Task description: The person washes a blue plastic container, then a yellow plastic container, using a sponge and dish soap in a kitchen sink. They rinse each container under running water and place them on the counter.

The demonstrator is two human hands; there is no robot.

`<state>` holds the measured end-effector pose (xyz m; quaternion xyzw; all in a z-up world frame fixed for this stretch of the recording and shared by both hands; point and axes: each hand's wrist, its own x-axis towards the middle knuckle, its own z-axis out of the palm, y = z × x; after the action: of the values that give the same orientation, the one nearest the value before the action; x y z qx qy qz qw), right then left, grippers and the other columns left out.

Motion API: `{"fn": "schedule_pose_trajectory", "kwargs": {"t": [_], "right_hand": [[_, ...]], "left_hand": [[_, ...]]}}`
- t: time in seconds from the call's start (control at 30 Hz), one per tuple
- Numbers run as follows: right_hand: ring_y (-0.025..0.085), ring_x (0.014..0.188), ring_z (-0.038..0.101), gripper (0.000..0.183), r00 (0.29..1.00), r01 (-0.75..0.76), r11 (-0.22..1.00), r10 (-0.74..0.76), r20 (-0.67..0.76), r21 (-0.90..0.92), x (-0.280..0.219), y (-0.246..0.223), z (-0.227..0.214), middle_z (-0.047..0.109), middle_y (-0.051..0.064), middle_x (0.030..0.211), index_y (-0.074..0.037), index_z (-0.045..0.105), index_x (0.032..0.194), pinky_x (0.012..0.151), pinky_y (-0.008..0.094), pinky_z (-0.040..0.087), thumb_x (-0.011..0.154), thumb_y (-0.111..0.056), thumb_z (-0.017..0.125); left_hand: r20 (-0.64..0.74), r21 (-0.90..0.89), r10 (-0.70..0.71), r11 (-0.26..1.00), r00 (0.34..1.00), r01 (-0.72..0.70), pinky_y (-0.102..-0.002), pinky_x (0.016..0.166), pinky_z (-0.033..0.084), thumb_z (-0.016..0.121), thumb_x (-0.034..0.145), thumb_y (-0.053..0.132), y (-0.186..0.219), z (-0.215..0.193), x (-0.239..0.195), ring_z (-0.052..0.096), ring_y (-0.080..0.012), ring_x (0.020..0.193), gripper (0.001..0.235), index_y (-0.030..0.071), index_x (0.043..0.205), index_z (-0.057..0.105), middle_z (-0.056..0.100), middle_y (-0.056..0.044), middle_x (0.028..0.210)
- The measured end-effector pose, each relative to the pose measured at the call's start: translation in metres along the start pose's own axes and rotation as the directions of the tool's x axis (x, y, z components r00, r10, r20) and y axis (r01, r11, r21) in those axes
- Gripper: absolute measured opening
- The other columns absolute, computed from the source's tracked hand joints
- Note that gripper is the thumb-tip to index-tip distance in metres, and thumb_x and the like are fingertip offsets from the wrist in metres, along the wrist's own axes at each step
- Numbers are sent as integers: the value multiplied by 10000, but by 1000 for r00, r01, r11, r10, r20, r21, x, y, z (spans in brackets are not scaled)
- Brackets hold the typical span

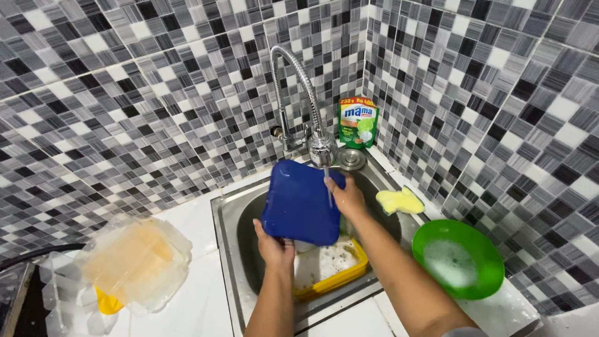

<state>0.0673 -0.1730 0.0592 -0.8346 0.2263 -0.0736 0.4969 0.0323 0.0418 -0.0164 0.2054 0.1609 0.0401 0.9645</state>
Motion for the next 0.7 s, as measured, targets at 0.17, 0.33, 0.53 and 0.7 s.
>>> {"fn": "schedule_pose_trajectory", "kwargs": {"t": [0.17,0.33,0.53,0.7], "right_hand": [[316,1129,642,713,989,127,825,-147,-8,551,7,0,21,690,181,1260,-81,528,1399,982,437,502,822,-422,774],[380,1272,531,972,931,266,916,-163,-327,301,-16,-20,21,507,273,1433,-75,335,1546,1052,461,440,795,-413,851],[484,1375,404,1158,932,342,939,-336,-132,22,0,9,-9,354,365,1501,45,117,1583,1130,478,354,841,-453,852],[328,1361,528,1169,910,379,922,-387,147,81,-8,1,-44,485,243,1497,40,132,1590,1136,382,413,759,-383,837]], "left_hand": [[83,-203,-43,977,996,60,-297,610,565,454,1023,591,-47,-45,51,703,-155,764,527,138,1098,712,785,7,965],[879,-247,-61,791,473,559,-416,733,547,390,1162,686,-116,-21,26,650,-321,899,703,54,1438,527,651,-167,1230],[33,110,-198,975,980,194,-426,1000,497,403,1012,590,-67,17,4,644,-244,1201,590,153,1365,585,668,-33,1357],[139,230,-203,959,969,167,-431,1030,514,490,1021,600,-65,-61,51,632,-249,1246,652,172,1512,516,608,-38,1479]]}}
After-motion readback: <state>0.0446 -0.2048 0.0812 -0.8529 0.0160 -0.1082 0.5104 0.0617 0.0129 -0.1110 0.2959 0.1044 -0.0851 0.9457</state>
